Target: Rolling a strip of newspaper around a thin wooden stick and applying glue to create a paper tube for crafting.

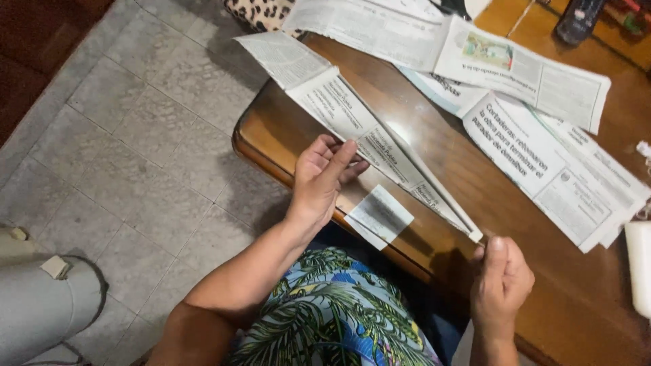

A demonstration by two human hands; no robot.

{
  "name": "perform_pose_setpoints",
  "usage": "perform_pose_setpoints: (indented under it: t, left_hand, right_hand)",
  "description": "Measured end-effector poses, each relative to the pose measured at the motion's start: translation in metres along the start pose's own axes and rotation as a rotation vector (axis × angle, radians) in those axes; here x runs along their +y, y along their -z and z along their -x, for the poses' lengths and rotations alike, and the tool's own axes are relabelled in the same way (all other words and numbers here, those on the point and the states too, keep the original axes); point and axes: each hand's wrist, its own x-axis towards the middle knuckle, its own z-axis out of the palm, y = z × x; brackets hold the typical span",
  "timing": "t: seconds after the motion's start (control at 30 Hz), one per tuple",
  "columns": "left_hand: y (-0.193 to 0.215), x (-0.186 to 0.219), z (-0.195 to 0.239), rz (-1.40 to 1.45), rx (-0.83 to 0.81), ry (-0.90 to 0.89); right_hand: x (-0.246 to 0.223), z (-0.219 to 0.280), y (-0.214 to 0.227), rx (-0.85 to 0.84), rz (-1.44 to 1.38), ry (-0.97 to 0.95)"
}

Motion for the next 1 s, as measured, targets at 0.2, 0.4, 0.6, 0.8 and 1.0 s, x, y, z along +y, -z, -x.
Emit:
perform_pose_setpoints:
  t: [0.2, 0.4, 0.6, 0.8, 1.0]
  left_hand:
    - [-0.023, -0.007, 0.009, -0.107, 0.055, -0.065]
    - [-0.04, -0.014, 0.017, -0.098, 0.067, -0.034]
    - [-0.037, -0.022, 0.018, -0.102, 0.061, -0.035]
    - [-0.036, -0.031, 0.021, -0.078, 0.047, -0.062]
    - [-0.035, -0.033, 0.023, -0.079, 0.026, -0.065]
  right_hand:
    - [0.003, -0.013, -0.012, 0.237, -0.634, -0.18]
    - [0.016, -0.03, 0.008, 0.311, -1.188, -0.299]
    - [0.036, -0.033, 0.013, 0.247, -1.308, -0.188]
    - [0.045, -0.028, 0.015, 0.34, -1.289, -0.216]
    - [0.037, -0.026, 0.013, 0.426, -1.251, -0.275]
